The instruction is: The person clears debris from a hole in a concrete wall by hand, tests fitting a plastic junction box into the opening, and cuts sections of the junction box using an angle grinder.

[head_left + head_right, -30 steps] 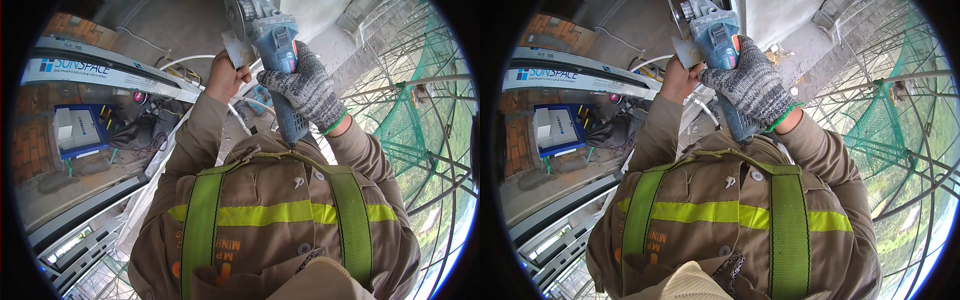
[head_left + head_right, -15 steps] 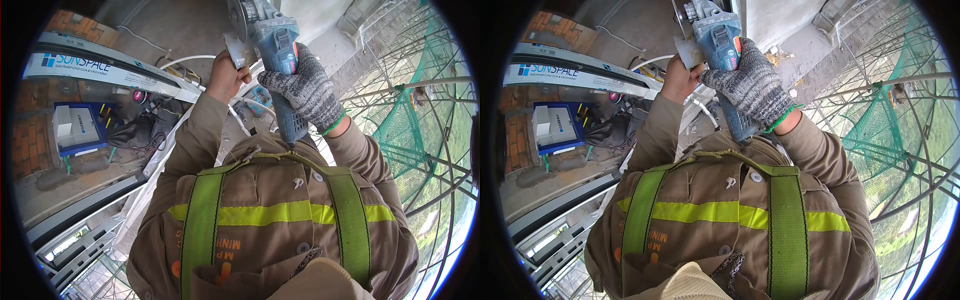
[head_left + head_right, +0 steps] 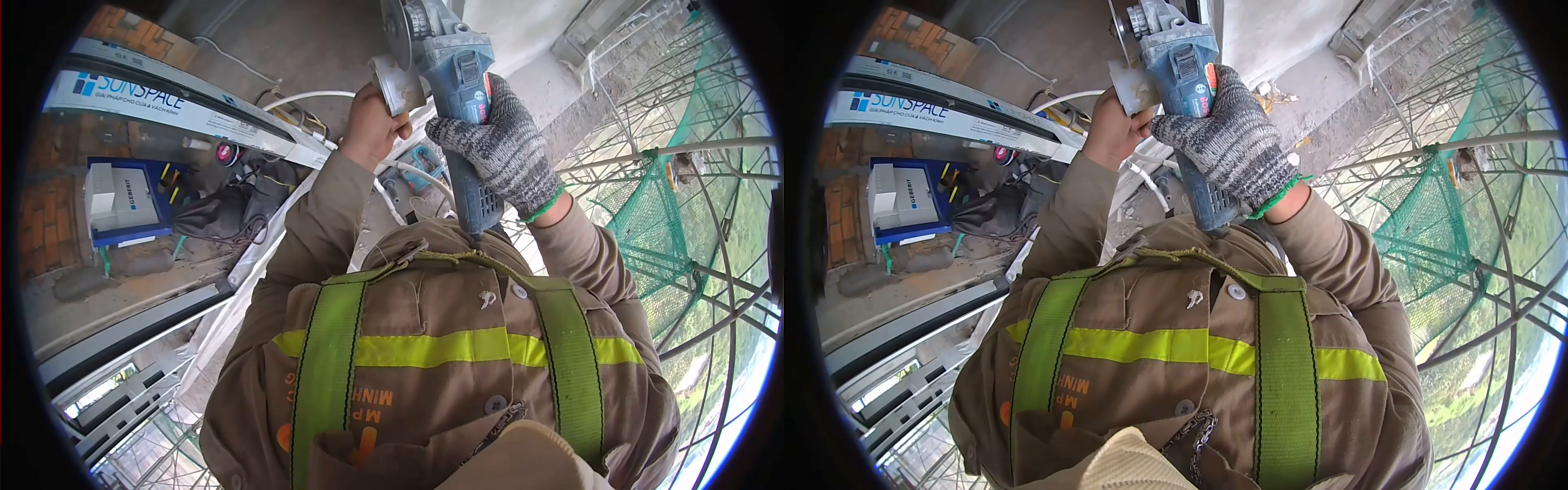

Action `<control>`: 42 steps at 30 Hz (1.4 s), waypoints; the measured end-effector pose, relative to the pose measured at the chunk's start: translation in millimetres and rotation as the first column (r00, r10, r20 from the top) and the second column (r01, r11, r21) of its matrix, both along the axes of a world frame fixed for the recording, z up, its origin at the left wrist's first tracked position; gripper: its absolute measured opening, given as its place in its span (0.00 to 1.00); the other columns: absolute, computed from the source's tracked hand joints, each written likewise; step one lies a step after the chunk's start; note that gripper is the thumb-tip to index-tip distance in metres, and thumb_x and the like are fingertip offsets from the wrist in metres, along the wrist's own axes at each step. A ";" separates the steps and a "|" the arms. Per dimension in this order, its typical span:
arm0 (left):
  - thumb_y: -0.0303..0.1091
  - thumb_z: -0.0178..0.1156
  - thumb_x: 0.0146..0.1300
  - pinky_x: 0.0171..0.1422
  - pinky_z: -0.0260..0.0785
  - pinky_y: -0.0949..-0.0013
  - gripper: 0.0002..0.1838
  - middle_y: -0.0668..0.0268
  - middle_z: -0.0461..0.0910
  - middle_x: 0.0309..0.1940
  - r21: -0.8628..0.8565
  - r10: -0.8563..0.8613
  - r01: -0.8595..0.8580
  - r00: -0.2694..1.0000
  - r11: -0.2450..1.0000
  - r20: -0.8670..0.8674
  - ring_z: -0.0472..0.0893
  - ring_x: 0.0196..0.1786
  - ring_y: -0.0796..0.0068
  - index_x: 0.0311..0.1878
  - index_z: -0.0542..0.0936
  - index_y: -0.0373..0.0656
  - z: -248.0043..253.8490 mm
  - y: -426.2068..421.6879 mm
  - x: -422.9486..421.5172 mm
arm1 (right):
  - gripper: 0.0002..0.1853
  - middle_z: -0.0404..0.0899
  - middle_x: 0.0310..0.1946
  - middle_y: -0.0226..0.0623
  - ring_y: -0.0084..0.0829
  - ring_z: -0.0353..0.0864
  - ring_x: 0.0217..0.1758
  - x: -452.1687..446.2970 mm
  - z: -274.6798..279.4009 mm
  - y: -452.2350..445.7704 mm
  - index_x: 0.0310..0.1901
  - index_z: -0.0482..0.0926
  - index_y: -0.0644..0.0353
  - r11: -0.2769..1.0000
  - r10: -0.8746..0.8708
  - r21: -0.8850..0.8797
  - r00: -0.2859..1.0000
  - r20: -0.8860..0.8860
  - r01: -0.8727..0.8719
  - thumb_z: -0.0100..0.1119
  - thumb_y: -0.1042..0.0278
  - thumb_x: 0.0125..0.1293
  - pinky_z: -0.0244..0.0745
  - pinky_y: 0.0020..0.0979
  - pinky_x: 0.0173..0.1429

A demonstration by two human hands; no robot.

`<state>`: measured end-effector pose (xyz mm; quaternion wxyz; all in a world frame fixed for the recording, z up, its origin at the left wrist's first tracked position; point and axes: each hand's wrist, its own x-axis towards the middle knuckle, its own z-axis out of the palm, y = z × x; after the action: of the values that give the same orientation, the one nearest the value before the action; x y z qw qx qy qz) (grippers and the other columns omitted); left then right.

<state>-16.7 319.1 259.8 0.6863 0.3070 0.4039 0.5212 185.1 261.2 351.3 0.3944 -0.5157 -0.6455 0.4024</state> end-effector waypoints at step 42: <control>0.29 0.54 0.71 0.17 0.60 0.71 0.09 0.64 0.84 0.31 0.047 0.036 -0.034 0.998 0.998 -0.047 0.75 0.21 0.77 0.46 0.83 0.41 5.5 2.9 3.4 | 0.25 0.85 0.41 0.37 0.29 0.87 0.40 0.3 -2.3 5.1 0.58 0.74 0.64 0.983 0.045 -0.163 0.971 -0.235 -0.085 0.73 0.74 0.61 0.84 0.31 0.46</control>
<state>-13.3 322.0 265.3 0.6601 0.3279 0.4133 0.5347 185.5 266.3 348.9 0.4070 -0.4761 -0.5751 0.5263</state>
